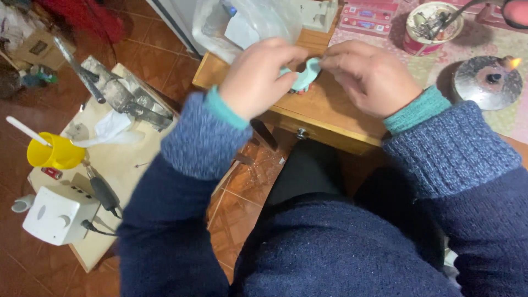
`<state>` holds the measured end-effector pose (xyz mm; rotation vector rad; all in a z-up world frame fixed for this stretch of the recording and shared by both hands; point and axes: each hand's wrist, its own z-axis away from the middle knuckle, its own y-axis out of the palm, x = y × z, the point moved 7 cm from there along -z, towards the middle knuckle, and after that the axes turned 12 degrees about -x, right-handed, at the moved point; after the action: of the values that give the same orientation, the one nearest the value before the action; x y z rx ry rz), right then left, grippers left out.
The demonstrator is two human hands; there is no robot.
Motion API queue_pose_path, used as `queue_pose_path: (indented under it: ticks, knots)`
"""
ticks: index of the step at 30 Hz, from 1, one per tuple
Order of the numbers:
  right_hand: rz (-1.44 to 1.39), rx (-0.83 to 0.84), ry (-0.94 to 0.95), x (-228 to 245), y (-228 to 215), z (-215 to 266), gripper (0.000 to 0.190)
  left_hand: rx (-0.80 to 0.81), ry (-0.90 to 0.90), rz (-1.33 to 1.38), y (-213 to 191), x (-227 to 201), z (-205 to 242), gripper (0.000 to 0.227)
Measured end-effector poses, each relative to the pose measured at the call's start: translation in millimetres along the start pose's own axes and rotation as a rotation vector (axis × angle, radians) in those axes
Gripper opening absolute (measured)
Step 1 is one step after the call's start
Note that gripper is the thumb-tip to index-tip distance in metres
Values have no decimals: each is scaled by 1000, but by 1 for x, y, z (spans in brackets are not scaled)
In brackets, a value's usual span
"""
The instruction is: The person assembles a set of dentures by attaching red wax pieces to a light blue mold. They use a metal tool to scrape and shape the wax, then apply a liquid from a bottle to the dentures. The person also handles a small bowl containing various wax pieces and tools.
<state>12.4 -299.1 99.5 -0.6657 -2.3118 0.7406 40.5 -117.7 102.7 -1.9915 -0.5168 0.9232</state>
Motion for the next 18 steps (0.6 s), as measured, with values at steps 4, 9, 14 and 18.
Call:
queue_pose_path:
  ticks: [4, 9, 14, 18]
  knots:
    - [-35, 67, -104, 11, 7, 3, 45, -379, 86, 99, 0, 6, 42, 27]
    - [-24, 113, -127, 15, 14, 4, 50, -558, 128, 136, 17, 17, 58, 40]
    - [2, 123, -96, 14, 17, 4, 52, -617, 89, 177, 25, 26, 58, 47]
    - [2, 131, -74, 13, 19, 5, 52, -624, 95, 186, 26, 28, 57, 47]
